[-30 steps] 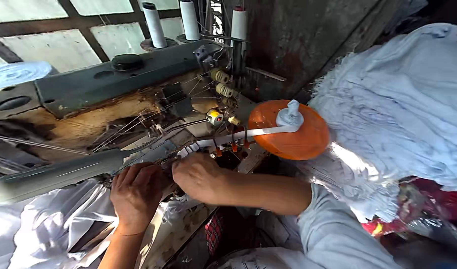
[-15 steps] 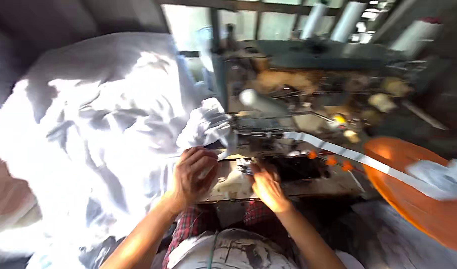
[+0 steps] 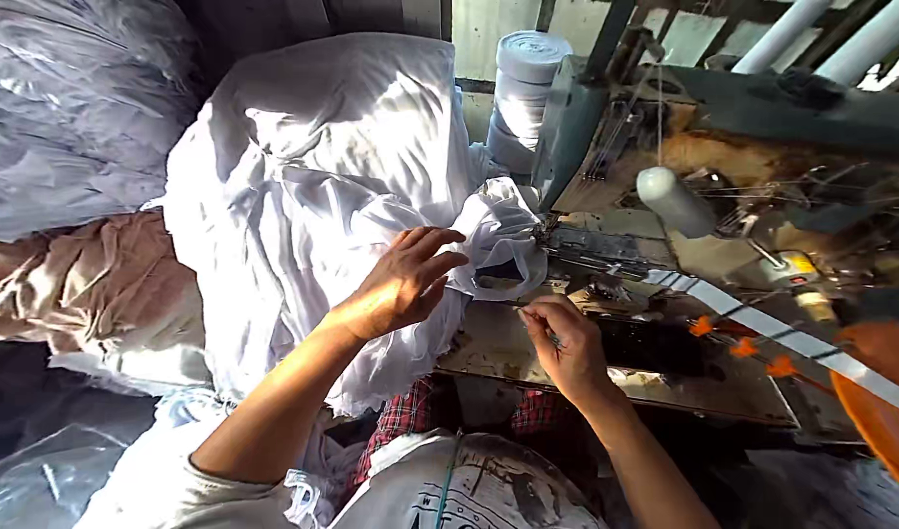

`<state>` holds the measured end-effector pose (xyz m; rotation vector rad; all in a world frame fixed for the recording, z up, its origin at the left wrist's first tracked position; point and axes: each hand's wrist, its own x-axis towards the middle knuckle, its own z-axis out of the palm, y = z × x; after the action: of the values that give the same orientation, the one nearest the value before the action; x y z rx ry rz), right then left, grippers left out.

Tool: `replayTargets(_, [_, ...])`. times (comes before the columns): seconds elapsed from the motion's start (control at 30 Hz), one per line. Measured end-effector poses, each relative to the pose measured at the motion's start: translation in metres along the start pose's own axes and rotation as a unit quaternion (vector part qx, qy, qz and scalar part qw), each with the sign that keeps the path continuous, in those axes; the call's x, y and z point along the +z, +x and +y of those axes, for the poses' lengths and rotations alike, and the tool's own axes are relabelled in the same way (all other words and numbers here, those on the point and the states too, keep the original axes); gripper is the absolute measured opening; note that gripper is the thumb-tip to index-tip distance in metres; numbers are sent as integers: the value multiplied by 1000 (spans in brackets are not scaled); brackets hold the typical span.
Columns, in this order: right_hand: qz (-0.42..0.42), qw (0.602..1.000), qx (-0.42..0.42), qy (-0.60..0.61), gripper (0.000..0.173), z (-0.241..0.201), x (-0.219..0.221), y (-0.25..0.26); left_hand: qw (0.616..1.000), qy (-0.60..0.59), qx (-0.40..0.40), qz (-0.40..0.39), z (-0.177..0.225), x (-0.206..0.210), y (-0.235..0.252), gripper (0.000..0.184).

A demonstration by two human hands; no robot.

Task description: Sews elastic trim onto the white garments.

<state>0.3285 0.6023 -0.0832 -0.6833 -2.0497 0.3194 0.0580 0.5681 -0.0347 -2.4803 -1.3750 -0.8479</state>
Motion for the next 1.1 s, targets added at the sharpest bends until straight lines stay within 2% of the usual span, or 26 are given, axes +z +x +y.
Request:
replayTargets(0.17, [-25,991,-54,-119,17,-4,18,15,998,27,39,-36,-2,16,-1,38])
replayTargets(0.27, [-16,996,-11,-92,20,0,15,10,996,36,78,-34,12,25,-5,33])
replayTargets(0.37, [13,998,8,-54,18,3,16,2,994,36,104,18,6,45,-10,24])
replayTargets(0.47, [18,999,17,22,23,1,15,-1,995,-47,73,49,7,45,-7,21])
replayTargets(0.63, [-33,990,15,138,29,-4,-4,3,966,-255,-7,28,40,12,-2,16])
replayTargets(0.73, [-43,988,1,151,27,-3,-10,10,949,-306,-50,59,51,17,0,15])
replayTargets(0.8, [-44,988,-21,145,32,-2,-12,13,946,-310,-52,78,54,23,2,15])
replayTargets(0.93, [-36,988,-48,144,37,-4,-14,13,954,-280,-9,109,63,29,11,17])
replayTargets(1.1, [11,985,-69,161,17,0,-22,3,969,-187,116,113,73,39,27,22])
